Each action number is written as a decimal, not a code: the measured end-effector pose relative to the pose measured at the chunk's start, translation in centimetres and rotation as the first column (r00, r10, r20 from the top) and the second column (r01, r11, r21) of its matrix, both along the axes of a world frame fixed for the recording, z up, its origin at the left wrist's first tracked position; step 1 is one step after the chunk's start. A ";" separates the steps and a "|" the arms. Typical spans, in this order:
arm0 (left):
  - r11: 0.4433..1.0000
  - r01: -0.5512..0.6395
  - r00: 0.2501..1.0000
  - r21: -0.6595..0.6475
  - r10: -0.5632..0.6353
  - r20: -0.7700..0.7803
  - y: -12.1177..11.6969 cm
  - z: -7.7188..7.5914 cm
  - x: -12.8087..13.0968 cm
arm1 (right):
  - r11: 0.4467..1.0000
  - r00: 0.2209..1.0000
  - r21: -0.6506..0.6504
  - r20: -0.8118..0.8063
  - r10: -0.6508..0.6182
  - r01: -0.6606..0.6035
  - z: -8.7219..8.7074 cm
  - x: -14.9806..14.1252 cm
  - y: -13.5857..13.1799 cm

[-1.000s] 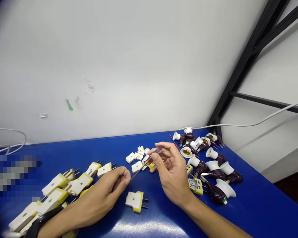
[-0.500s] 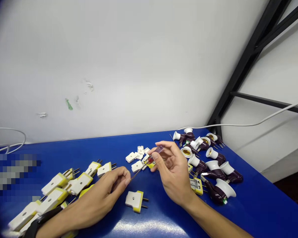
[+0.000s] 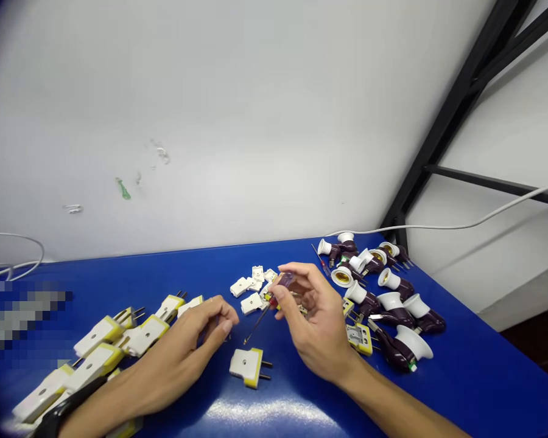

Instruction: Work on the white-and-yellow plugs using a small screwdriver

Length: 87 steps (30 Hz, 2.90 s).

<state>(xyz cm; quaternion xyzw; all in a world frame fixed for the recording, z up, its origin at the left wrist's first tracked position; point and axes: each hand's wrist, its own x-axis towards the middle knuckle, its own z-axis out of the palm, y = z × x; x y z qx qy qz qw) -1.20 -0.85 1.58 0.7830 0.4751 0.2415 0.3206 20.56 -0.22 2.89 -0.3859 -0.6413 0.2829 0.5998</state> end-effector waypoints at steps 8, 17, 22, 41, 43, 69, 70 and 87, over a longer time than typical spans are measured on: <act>0.998 0.050 0.998 0.031 -0.049 -0.047 -0.3 0.0 0.1 | 0.990 0.981 0.053 0.154 0.119 -0.128 -1.3 -0.3 -0.9; 0.996 0.080 0.996 0.049 -0.078 -0.046 -0.3 0.0 0.2 | 0.984 0.956 0.100 0.269 0.113 -0.144 -1.5 -0.5 -0.9; 0.989 0.115 0.993 0.089 -0.117 0.024 -0.6 0.0 0.5 | 0.978 0.951 0.139 0.289 0.110 -0.156 -1.7 -0.6 -0.9; 0.920 0.212 0.975 0.331 -0.220 -0.012 -0.3 -1.1 0.9 | 0.955 0.940 0.202 0.305 0.151 -0.219 -0.7 -1.2 -1.4; 0.933 0.213 0.973 0.292 -0.231 0.028 -0.3 -1.0 0.9 | 0.958 0.945 0.210 0.302 0.125 -0.194 -0.6 -1.3 -1.5; 0.875 0.364 0.931 0.320 -0.328 -0.162 0.3 -0.3 0.1 | 0.914 0.867 0.217 0.446 0.219 -0.343 0.4 -1.4 -1.7; 0.877 0.377 0.922 0.296 -0.325 -0.211 0.3 0.0 0.1 | 0.918 0.864 0.205 0.452 0.220 -0.340 0.6 -1.4 -1.7; 0.915 0.291 0.952 0.280 -0.247 -0.183 -0.2 -1.7 1.1 | 0.956 0.948 0.253 0.310 0.068 -0.151 -0.5 -1.8 -2.2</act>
